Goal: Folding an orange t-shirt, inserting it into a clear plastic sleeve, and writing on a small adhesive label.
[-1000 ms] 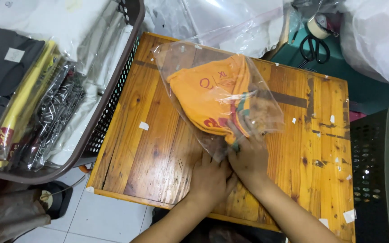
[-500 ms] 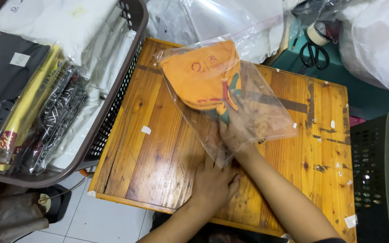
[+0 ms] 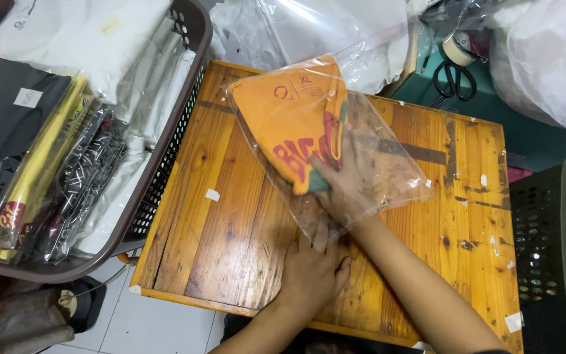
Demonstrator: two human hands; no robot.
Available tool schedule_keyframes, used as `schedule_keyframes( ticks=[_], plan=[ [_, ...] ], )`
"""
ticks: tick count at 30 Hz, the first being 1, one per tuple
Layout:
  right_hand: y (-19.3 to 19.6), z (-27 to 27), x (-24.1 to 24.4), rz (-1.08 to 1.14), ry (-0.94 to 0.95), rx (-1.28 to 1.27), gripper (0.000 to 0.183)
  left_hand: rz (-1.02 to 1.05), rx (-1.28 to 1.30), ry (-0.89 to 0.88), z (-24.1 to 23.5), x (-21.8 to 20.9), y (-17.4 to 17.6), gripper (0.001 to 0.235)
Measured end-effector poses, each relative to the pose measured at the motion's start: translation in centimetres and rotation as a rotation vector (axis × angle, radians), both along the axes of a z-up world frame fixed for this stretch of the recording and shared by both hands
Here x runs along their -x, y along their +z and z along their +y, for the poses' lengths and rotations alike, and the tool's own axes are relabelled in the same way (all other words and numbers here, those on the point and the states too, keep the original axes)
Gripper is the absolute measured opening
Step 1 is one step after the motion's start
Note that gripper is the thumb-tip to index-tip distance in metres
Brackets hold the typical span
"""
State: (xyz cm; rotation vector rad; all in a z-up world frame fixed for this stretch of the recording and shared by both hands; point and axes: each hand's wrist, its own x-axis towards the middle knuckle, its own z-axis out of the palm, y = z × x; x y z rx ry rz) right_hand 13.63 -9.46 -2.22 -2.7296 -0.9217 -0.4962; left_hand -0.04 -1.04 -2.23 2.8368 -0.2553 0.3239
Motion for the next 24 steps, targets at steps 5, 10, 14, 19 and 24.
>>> schedule_keyframes(
  ticks=[5,10,14,19,24],
  plan=[
    [2.1,-2.3,2.3,-0.269,0.012,0.074,0.092,-0.221,0.095,-0.042,0.5,-0.1,1.1,0.031],
    [4.7,-1.8,3.8,0.431,-0.496,0.12,0.08,-0.246,0.048,-0.073,0.5,0.2,1.3,0.041],
    [2.2,-2.1,3.9,-0.305,-0.492,0.329,0.07,-0.236,0.066,-0.076,0.5,0.0,1.4,0.036],
    [3.2,-0.9,3.7,-0.331,-0.182,0.174,0.041,-0.23,0.09,-0.106,0.6,-0.1,1.8,0.022],
    [4.6,-0.6,0.3,0.502,-0.266,0.116,0.074,-0.309,0.008,-0.067,0.2,0.1,0.8,0.044]
  ],
)
